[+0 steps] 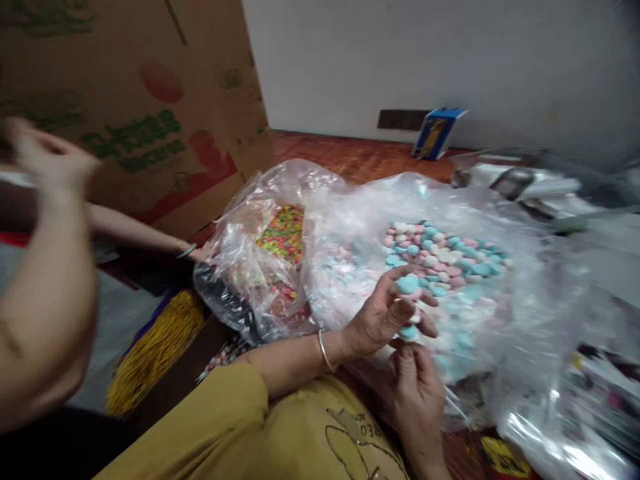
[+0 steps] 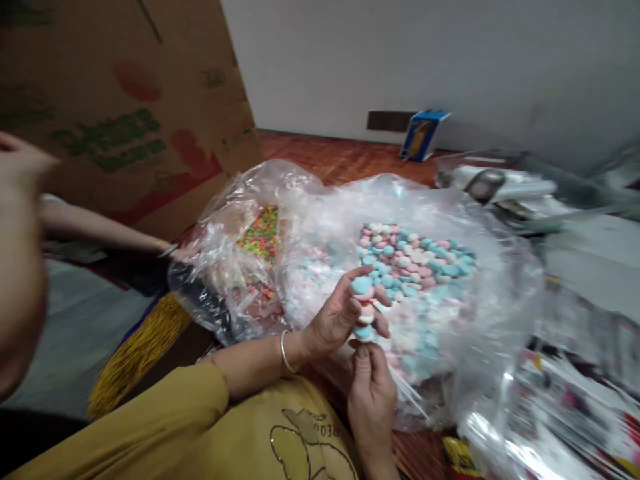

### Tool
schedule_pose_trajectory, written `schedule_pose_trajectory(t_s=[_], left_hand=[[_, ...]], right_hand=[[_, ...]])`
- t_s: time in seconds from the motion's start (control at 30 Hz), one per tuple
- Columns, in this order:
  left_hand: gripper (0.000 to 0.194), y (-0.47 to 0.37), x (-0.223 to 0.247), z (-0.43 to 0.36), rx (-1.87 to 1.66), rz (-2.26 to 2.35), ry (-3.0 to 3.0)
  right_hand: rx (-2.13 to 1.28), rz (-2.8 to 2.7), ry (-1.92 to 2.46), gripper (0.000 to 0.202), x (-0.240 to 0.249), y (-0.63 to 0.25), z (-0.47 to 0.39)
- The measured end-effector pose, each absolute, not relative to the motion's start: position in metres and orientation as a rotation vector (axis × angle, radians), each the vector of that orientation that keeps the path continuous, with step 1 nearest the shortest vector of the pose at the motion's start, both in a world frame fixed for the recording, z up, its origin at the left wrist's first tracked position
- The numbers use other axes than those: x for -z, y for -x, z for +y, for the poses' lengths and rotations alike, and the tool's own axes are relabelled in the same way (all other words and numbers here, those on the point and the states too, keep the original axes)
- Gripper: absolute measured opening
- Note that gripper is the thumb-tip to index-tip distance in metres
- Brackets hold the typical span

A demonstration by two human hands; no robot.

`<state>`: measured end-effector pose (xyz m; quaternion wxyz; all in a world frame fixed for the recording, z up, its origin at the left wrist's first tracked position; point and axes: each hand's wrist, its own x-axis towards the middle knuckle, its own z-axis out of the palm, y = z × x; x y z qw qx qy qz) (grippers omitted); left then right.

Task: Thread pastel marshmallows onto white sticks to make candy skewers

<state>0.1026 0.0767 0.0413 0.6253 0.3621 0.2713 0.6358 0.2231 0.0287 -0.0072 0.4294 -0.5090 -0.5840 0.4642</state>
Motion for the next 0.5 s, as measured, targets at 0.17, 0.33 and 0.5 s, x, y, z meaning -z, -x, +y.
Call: schedule_pose_trajectory(t_s=[0.17,0.33,0.5], left_hand=[[0.064,-0.075,-0.037,0.035,-1.372,0.636,-0.79],[0.06,-0.028,-0.016,-0.01,-1.599,1.145,-0.637],[0.041,0.034,0.002,-0.035,-1.672,1.781,-0.811]], right_hand=[[-1.241,-1.594,1.175,0.043,0.005,-0.207,0.023],[-1.278,-1.975,0.977,0.036,0.013,-0.187,0.015],[-1.306,-2.075,0.951,0.034,0.018,-0.184,0.01]])
